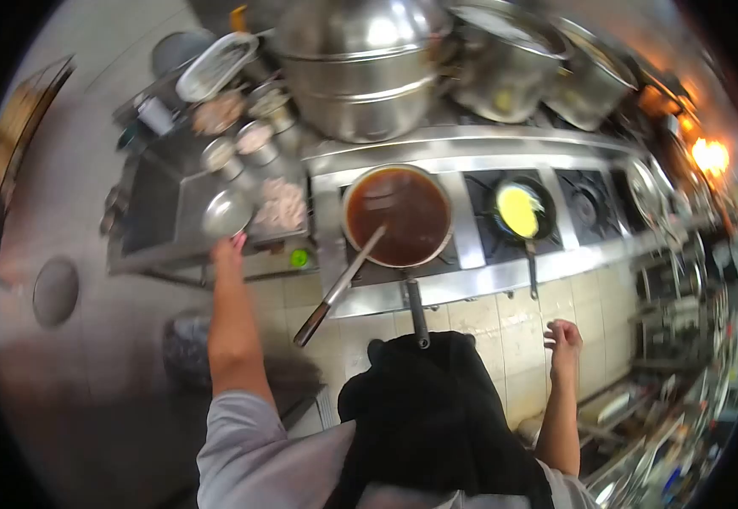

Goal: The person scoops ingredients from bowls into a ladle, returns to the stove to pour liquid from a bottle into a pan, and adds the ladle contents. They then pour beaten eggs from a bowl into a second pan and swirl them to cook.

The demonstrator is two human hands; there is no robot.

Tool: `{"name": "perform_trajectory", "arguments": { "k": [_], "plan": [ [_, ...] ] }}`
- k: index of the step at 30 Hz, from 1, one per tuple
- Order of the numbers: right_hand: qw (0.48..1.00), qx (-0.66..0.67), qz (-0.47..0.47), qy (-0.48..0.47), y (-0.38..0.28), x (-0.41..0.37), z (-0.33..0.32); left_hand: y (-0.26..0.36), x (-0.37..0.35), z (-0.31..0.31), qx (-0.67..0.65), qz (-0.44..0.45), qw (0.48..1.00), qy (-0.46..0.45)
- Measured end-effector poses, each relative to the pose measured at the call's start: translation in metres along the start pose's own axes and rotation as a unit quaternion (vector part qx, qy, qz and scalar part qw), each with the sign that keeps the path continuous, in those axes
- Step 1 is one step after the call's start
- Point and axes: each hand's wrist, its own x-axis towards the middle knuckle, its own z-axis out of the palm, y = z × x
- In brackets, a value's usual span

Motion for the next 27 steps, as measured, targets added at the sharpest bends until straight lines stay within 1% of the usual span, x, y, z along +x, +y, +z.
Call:
{"name": "perform_trajectory", "arguments": {
  "k": [1, 2, 4, 6, 7, 9, 10, 12, 13, 15, 16, 18, 19, 21, 22, 23, 25, 27],
  "plan": [
    [0.999, 0.003, 0.004, 0.032, -0.003, -0.007, -0.002, -0.003, 0.008, 0.005, 0.013, -0.013, 1.000, 0.013],
    [0.999, -0.006, 0.000, 0.038, -0.006, -0.013, -0.003, -0.007, 0.017, 0.009, 0.039, -0.012, 0.999, 0.027],
    [0.998, -0.014, 0.000, 0.058, -0.009, -0.020, -0.007, -0.017, 0.045, -0.004, 0.065, -0.055, 0.996, -0.020],
    [0.998, -0.017, -0.008, 0.062, -0.007, -0.021, -0.007, -0.012, 0.046, -0.005, 0.115, -0.099, 0.988, -0.009],
    [0.997, -0.014, -0.007, 0.071, -0.008, -0.021, -0.005, -0.004, 0.033, 0.004, 0.119, -0.100, 0.988, -0.018],
    [0.998, -0.026, -0.004, 0.064, -0.008, -0.018, -0.002, 0.018, -0.003, 0.017, 0.264, -0.112, 0.951, 0.114],
    [0.997, -0.033, -0.004, 0.067, -0.003, -0.012, -0.001, 0.024, -0.006, 0.014, 0.266, -0.110, 0.951, 0.111],
    [0.996, -0.052, -0.019, 0.066, 0.010, 0.008, 0.003, 0.037, -0.015, 0.011, 0.232, -0.013, 0.968, 0.093],
    [0.995, -0.075, -0.035, 0.063, 0.018, 0.022, 0.006, 0.045, -0.023, 0.014, 0.232, -0.011, 0.968, 0.091],
    [0.986, -0.131, -0.063, 0.086, 0.039, 0.059, 0.018, 0.065, -0.044, 0.016, 0.167, 0.047, 0.985, -0.006],
    [0.984, -0.146, -0.052, 0.092, 0.055, 0.082, 0.027, 0.075, -0.065, 0.021, 0.167, 0.049, 0.985, -0.005],
    [0.982, -0.168, -0.024, 0.086, 0.071, 0.119, 0.040, 0.088, -0.139, 0.040, 0.127, 0.144, 0.975, -0.108],
    [0.982, -0.174, -0.006, 0.075, 0.075, 0.132, 0.048, 0.092, -0.177, 0.048, 0.126, 0.145, 0.976, -0.107],
    [0.979, -0.198, 0.008, 0.055, 0.119, 0.178, 0.065, 0.087, -0.253, 0.059, 0.095, 0.193, 0.966, -0.141],
    [0.989, -0.126, 0.073, 0.017, 0.099, 0.173, 0.067, 0.078, -0.282, 0.056, 0.106, 0.195, 0.946, -0.235],
    [0.989, -0.052, 0.138, -0.022, 0.072, 0.162, 0.075, 0.068, -0.310, 0.049, 0.116, 0.197, 0.917, -0.328],
    [0.976, 0.058, 0.198, -0.072, 0.076, 0.168, 0.082, 0.039, -0.374, 0.042, 0.152, 0.121, 0.901, -0.387],
    [0.971, 0.079, 0.204, -0.092, 0.075, 0.170, 0.084, 0.009, -0.415, 0.025, 0.252, 0.000, 0.839, -0.482]
  ]
}}
